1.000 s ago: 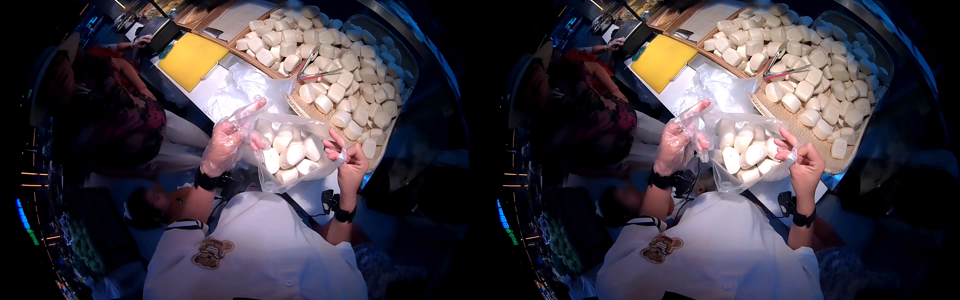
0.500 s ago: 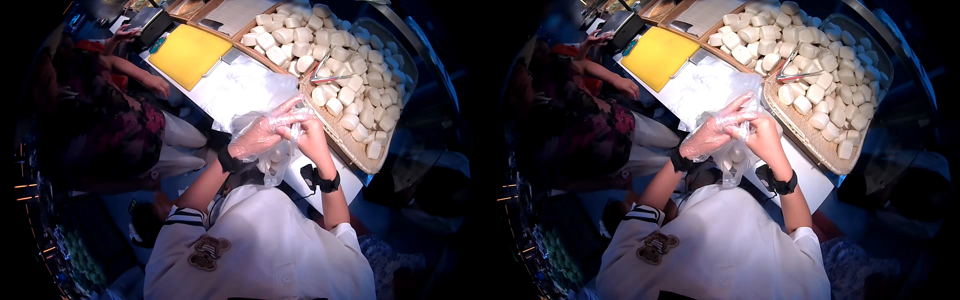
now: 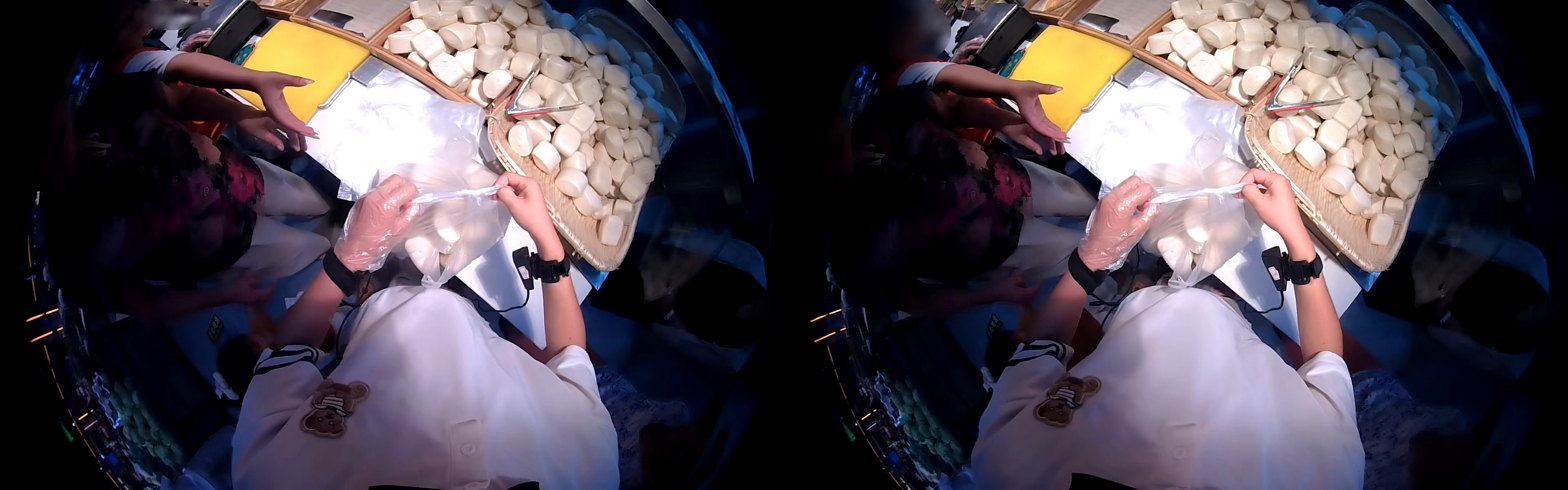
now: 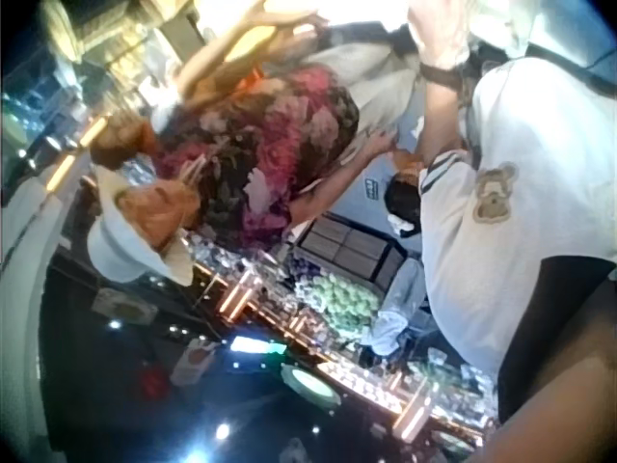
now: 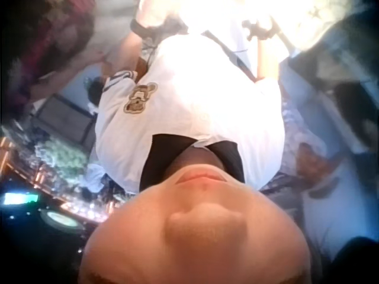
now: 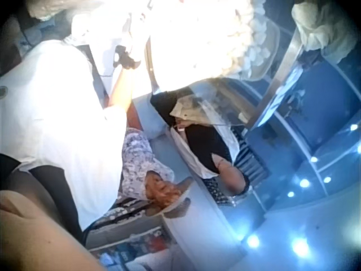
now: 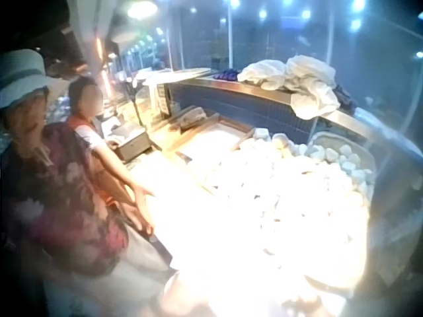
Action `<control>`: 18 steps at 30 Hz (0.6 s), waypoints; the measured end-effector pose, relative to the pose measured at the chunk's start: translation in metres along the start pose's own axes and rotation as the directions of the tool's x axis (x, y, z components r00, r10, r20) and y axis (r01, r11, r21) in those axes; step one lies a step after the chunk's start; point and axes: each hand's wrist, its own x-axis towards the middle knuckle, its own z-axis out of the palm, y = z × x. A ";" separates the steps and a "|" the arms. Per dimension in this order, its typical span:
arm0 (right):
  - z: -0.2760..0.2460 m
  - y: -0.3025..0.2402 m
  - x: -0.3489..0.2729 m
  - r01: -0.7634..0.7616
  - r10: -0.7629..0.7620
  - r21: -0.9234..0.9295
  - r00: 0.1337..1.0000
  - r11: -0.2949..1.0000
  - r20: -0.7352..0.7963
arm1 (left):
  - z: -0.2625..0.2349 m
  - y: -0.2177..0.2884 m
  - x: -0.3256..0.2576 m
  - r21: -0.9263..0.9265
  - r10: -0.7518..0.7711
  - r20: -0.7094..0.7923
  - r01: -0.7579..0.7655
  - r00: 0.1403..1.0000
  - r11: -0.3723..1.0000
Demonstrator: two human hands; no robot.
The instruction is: The person wears a plastic glove and uses tongs to pick up small white bun-like food items from a large basket and places them into a clear plastic bag.
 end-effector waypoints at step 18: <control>0.038 -0.164 0.060 0.116 -0.359 0.747 0.917 0.655 0.172 | -0.068 0.027 0.037 -0.772 -0.334 -0.539 -0.293 0.773 0.564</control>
